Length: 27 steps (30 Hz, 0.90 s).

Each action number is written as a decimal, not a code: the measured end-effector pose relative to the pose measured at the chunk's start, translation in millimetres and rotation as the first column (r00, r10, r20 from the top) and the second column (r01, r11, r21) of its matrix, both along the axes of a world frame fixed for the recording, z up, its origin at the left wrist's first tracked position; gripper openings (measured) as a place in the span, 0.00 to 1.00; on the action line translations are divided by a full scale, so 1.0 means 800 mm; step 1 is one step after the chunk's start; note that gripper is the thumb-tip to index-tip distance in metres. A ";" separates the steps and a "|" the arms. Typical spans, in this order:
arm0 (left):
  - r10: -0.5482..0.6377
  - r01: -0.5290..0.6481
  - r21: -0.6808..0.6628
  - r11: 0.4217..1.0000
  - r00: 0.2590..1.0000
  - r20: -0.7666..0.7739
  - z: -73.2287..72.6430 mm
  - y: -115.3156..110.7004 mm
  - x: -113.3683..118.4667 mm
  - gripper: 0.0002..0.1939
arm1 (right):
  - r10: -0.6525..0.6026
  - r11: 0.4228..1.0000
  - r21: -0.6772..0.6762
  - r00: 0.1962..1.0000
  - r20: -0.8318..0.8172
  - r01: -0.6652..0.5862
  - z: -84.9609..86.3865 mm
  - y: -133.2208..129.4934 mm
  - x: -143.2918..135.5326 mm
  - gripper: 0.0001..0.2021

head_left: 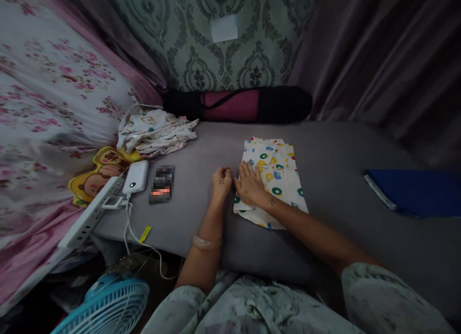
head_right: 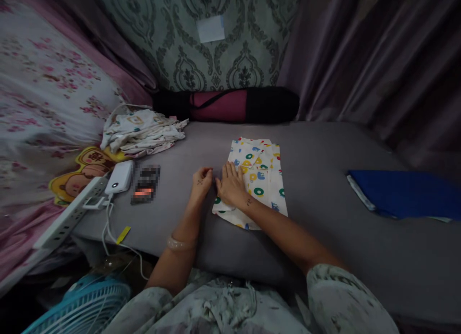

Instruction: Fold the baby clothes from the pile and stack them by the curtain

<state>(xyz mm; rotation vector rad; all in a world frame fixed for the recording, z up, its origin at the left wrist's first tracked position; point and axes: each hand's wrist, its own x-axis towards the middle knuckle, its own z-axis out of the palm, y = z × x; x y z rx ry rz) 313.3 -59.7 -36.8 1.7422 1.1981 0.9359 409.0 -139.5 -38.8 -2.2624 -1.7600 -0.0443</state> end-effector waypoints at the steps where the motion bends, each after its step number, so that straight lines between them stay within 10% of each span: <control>1: 0.001 -0.001 -0.004 1.000 1.000 -0.006 0.002 0.000 0.000 0.11 | 0.013 1.000 -0.010 1.000 -0.010 -0.013 0.000 -0.004 -0.005 0.32; 16: 0.037 -0.038 0.032 0.999 0.999 0.024 0.013 0.003 -0.010 0.11 | 0.115 0.988 -0.083 0.982 -0.150 -0.129 0.016 -0.060 -0.064 0.33; 22: -0.165 0.182 0.148 0.972 0.979 -0.120 0.010 -0.018 0.005 0.14 | -0.072 0.997 -0.025 0.991 -0.110 0.069 0.033 -0.064 0.023 0.32; 27: -0.331 0.541 0.243 0.805 0.749 -0.574 0.005 -0.067 0.029 0.27 | -0.218 0.973 -0.069 0.976 0.011 0.218 0.010 -0.070 0.110 0.32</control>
